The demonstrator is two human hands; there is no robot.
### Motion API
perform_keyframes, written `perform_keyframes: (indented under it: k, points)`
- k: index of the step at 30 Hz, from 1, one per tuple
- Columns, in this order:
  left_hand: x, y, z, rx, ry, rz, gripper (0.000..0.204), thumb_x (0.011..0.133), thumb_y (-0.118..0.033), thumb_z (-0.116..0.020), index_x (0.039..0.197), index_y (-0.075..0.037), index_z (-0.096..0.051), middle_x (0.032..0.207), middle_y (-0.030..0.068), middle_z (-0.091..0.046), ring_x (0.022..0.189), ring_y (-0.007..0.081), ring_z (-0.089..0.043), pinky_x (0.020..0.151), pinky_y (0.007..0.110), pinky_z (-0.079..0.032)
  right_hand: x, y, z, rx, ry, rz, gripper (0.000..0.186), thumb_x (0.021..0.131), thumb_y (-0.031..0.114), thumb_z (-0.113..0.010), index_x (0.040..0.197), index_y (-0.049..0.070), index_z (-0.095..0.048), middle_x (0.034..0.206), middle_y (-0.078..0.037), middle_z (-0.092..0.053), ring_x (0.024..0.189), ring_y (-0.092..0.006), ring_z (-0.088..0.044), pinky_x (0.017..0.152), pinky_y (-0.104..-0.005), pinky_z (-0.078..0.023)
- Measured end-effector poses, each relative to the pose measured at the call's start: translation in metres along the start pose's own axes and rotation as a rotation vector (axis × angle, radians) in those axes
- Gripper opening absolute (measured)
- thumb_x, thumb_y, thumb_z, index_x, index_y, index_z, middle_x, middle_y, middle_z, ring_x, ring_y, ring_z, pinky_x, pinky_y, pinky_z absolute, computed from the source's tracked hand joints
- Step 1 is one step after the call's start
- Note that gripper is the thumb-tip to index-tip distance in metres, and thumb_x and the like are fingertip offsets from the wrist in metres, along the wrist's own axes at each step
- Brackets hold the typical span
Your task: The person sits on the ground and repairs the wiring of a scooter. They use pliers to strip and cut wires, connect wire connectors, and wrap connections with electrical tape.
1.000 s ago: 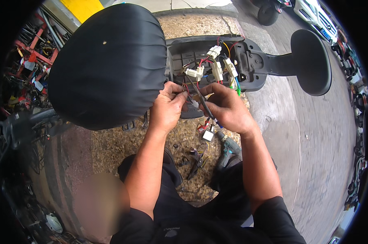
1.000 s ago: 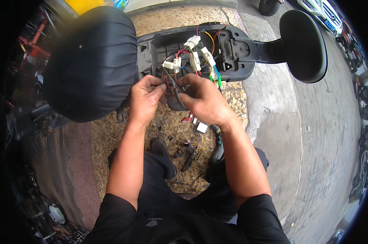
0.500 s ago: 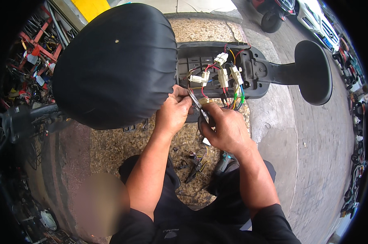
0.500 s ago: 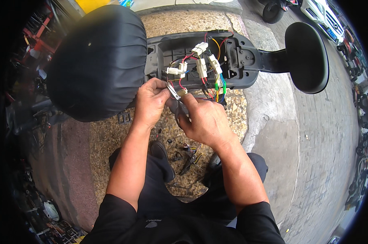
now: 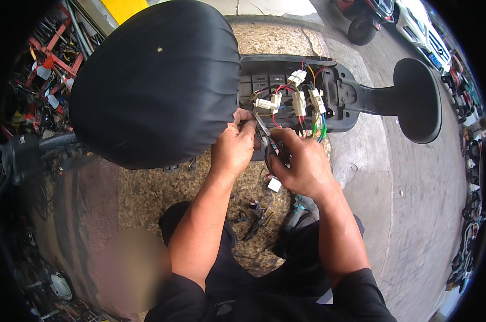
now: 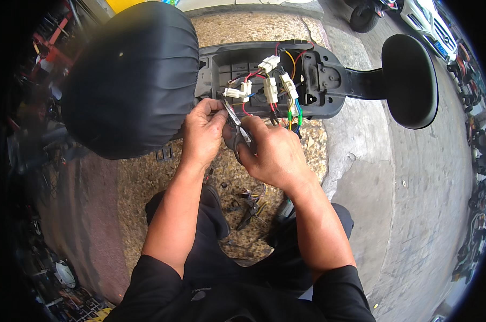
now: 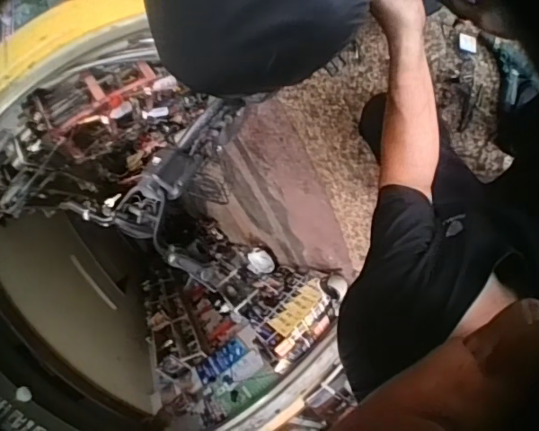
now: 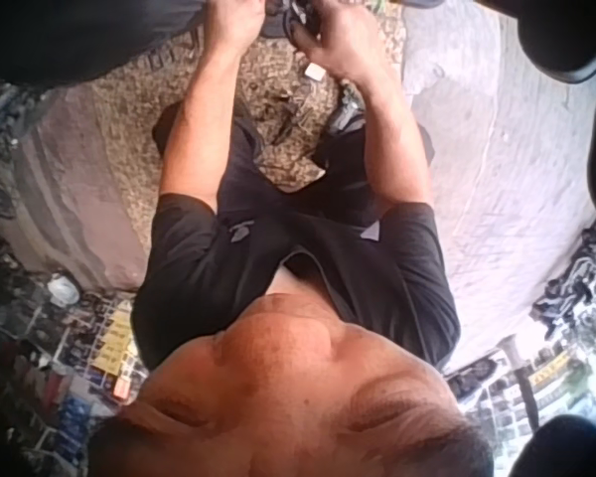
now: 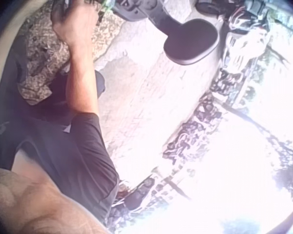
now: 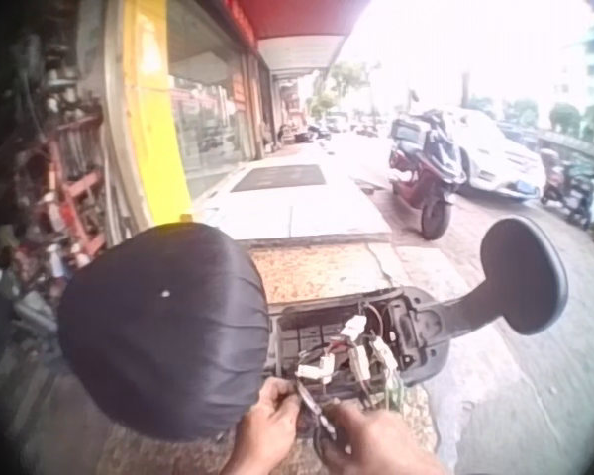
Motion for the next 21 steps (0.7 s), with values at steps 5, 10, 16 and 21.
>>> perform_keyframes:
  k: [5, 10, 16, 21]
  points:
    - [-0.0001, -0.0048, -0.0005, 0.053, -0.015, 0.035, 0.007, 0.092, -0.006, -0.061, 0.092, 0.001, -0.063, 0.071, 0.0028, -0.064, 0.056, 0.0089, -0.057, 0.052, 0.025, -0.045, 0.0007, 0.003, -0.001, -0.22, 0.021, 0.037, 0.034, 0.08, 0.018, -0.068, 0.109, 0.005, -0.058, 0.071, -0.014, -0.067, 0.064, -0.0364, -0.067, 0.058, -0.0467, -0.052]
    - [-0.002, -0.0069, -0.0001, 0.057, -0.013, 0.048, 0.007, 0.092, -0.007, -0.062, 0.094, 0.0, -0.063, 0.071, 0.0032, -0.064, 0.058, 0.0091, -0.057, 0.054, 0.025, -0.044, 0.0027, 0.0023, -0.0013, -0.332, 0.032, 0.122, 0.032, 0.082, 0.022, -0.066, 0.105, 0.002, -0.056, 0.071, -0.018, -0.066, 0.064, -0.0379, -0.067, 0.059, -0.0487, -0.053]
    - [0.0006, -0.0032, -0.0014, -0.025, -0.018, 0.038, 0.009, 0.092, -0.007, -0.062, 0.097, 0.0, -0.062, 0.071, 0.0024, -0.064, 0.058, 0.0085, -0.057, 0.054, 0.025, -0.044, 0.0014, -0.0017, -0.0024, -0.327, 0.022, 0.131, 0.03, 0.084, 0.021, -0.063, 0.107, 0.002, -0.054, 0.073, -0.018, -0.067, 0.064, -0.037, -0.067, 0.058, -0.0485, -0.053]
    - [0.0, -0.0026, -0.0004, 0.045, -0.008, 0.059, 0.009, 0.092, -0.008, -0.062, 0.096, 0.0, -0.062, 0.071, 0.0026, -0.064, 0.058, 0.0087, -0.058, 0.055, 0.026, -0.045, -0.0009, -0.0016, -0.0039, -0.32, 0.006, 0.117, 0.031, 0.084, 0.021, -0.063, 0.108, 0.002, -0.054, 0.071, -0.017, -0.066, 0.062, -0.0367, -0.067, 0.055, -0.0486, -0.052]
Point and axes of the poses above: each hand's wrist, its own x-axis towards the middle knuckle, its own z-axis out of the back of the hand, y = z × x, the point moved 1 cm from there along x, towards the middle knuckle
